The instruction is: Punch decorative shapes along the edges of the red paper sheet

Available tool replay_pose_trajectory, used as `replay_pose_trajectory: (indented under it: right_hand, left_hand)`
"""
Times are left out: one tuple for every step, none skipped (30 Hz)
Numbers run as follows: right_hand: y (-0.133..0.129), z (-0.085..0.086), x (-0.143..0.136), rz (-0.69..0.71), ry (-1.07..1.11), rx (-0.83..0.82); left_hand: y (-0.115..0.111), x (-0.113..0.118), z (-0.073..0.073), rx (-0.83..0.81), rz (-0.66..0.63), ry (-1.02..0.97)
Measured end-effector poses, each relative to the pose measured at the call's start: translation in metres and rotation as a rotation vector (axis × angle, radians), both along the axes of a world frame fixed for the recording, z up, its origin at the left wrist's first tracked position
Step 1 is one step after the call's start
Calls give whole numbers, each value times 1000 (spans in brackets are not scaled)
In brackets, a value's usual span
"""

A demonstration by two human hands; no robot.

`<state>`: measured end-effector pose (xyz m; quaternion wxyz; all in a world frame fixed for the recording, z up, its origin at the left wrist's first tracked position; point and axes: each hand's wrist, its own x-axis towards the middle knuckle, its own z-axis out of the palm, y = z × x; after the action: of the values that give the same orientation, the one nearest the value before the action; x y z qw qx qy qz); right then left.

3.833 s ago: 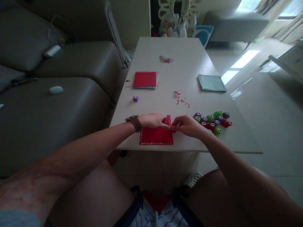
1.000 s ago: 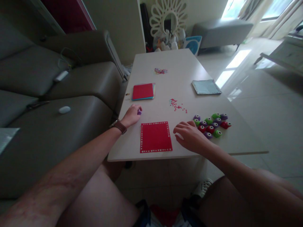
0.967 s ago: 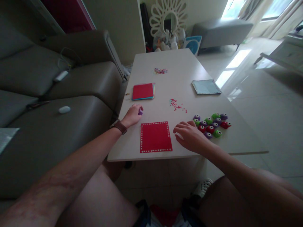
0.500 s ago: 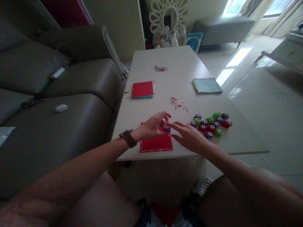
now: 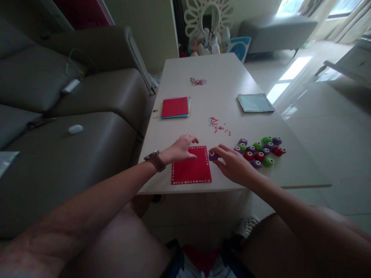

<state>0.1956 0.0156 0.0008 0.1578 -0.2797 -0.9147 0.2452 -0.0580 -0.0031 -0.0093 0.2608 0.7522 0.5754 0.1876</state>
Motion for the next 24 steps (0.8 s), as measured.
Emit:
replay_pose_trajectory:
  right_hand:
    - [0, 1, 0, -4, -11, 8]
    - [0, 1, 1, -5, -21, 18]
    - [0, 1, 1, -4, -32, 29]
    - [0, 2, 2, -4, -41, 39]
    - [-1, 2, 2, -6, -47, 46]
    - [-1, 2, 2, -8, -52, 50]
    - [-1, 2, 3, -11, -56, 52]
    - [-2, 3, 3, -14, -57, 53]
    - [-2, 3, 3, -15, -59, 53]
    - [-2, 3, 3, -17, -62, 53]
    - [-2, 3, 3, -18, -66, 53]
    - [-2, 3, 2, -17, -71, 51]
    - [-2, 3, 2, -16, -77, 47]
    - [-2, 3, 2, -14, -82, 44]
    - [-2, 2, 3, -13, -86, 42]
    - [-1, 2, 3, -12, -87, 41]
    - [-1, 1, 3, -10, -88, 42]
    - [-1, 0, 3, -8, -90, 44]
    - [0, 0, 3, -8, -94, 48]
    - [0, -1, 4, -8, -100, 52]
    - [1, -2, 4, -10, -107, 55]
    - [1, -2, 4, -11, -115, 59]
    - [1, -2, 4, -10, -121, 61]
    - [1, -3, 4, -8, -125, 64]
  left_hand:
    - [3, -6, -4, -20, 38, 67]
    - [5, -10, -8, -45, 68, 107]
    - [6, -14, -12, -68, 90, 125]
    - [7, -17, -15, -89, 105, 126]
    - [7, -19, -17, -104, 116, 117]
    - [8, -20, -18, -119, 124, 102]
    - [8, -21, -19, -140, 130, 84]
    - [8, -22, -20, -168, 134, 62]
    - [8, -22, -20, -197, 136, 40]
    - [8, -23, -20, -223, 139, 20]
    - [8, -23, -20, -242, 142, 5]
    - [9, -24, -20, -254, 143, -5]
    - [9, -24, -20, -258, 142, -8]
    - [10, -24, -20, -258, 142, -6]
    - [10, -24, -20, -259, 140, 1]
    - [11, -24, -20, -258, 135, 11]
    - [11, -24, -20, -256, 129, 23]
    - [12, -23, -20, -249, 122, 36]
    - [12, -23, -20, -241, 116, 46]
    - [12, -23, -19, -234, 107, 50]
    - [12, -23, -19, -227, 94, 45]
    - [12, -23, -18, -224, 79, 29]
    - [11, -23, -17, -226, 62, 2]
    - [11, -23, -15, -234, 42, -34]
